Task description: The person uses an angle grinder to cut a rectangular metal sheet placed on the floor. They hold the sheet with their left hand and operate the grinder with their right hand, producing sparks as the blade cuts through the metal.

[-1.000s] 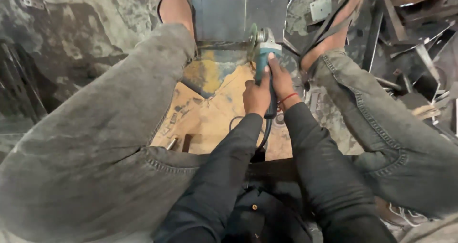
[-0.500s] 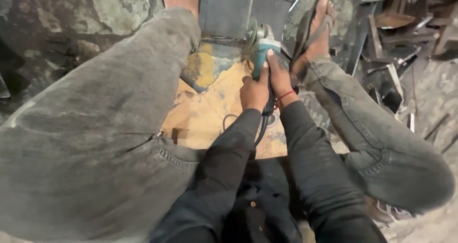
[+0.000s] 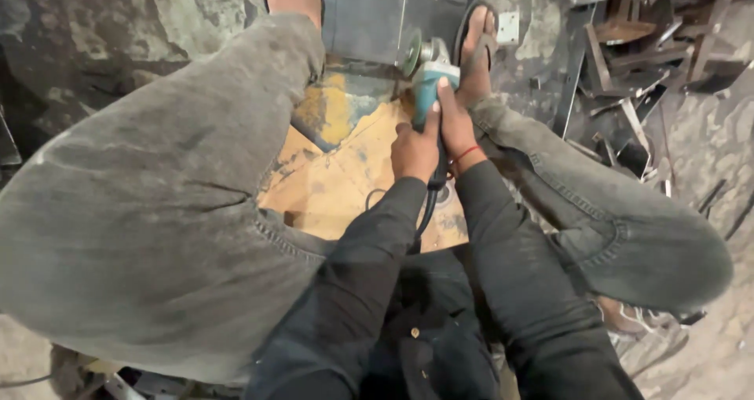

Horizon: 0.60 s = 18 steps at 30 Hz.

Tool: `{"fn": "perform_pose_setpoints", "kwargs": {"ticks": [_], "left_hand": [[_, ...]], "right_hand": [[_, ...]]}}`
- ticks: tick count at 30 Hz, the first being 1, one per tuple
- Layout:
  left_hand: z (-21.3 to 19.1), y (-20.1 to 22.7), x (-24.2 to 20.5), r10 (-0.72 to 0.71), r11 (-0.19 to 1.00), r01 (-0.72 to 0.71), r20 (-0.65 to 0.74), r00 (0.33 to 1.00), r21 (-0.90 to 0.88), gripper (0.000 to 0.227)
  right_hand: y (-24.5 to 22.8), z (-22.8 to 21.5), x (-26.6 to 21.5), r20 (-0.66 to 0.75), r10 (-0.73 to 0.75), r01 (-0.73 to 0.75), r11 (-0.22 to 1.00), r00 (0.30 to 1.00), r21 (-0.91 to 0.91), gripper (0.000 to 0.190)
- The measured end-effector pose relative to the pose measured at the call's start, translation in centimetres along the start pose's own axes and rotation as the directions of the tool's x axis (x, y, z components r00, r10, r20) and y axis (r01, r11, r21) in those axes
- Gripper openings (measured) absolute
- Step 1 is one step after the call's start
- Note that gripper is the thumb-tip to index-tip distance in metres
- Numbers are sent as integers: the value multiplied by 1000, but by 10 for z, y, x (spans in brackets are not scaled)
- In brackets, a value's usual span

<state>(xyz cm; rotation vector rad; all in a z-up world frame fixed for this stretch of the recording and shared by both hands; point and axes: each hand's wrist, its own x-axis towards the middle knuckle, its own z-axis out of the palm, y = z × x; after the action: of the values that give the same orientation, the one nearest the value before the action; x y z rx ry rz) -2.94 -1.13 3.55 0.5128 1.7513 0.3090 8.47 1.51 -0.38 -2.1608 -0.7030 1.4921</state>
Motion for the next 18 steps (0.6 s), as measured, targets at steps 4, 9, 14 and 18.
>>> {"fn": "perform_pose_setpoints", "kwargs": {"ticks": [4,9,14,18], "left_hand": [[3,-7,10,-23,1000,22,-43,999,-8,94],[3,-5,6,13,1000,-13,-36,999,-15,93],[0,1,16,-27,1000,27,-12,1000,0,93],[12,-12,26,-25,999,26,-25,999,45,93]], "right_hand": [[0,8,15,18,-38,41,986,999,-159,89],[17,-4,21,-11,-86,82,978,996,-192,87],[19,5,24,76,-165,173,979,983,-105,80],[9,10,26,82,-73,77,996,994,-51,78]]}}
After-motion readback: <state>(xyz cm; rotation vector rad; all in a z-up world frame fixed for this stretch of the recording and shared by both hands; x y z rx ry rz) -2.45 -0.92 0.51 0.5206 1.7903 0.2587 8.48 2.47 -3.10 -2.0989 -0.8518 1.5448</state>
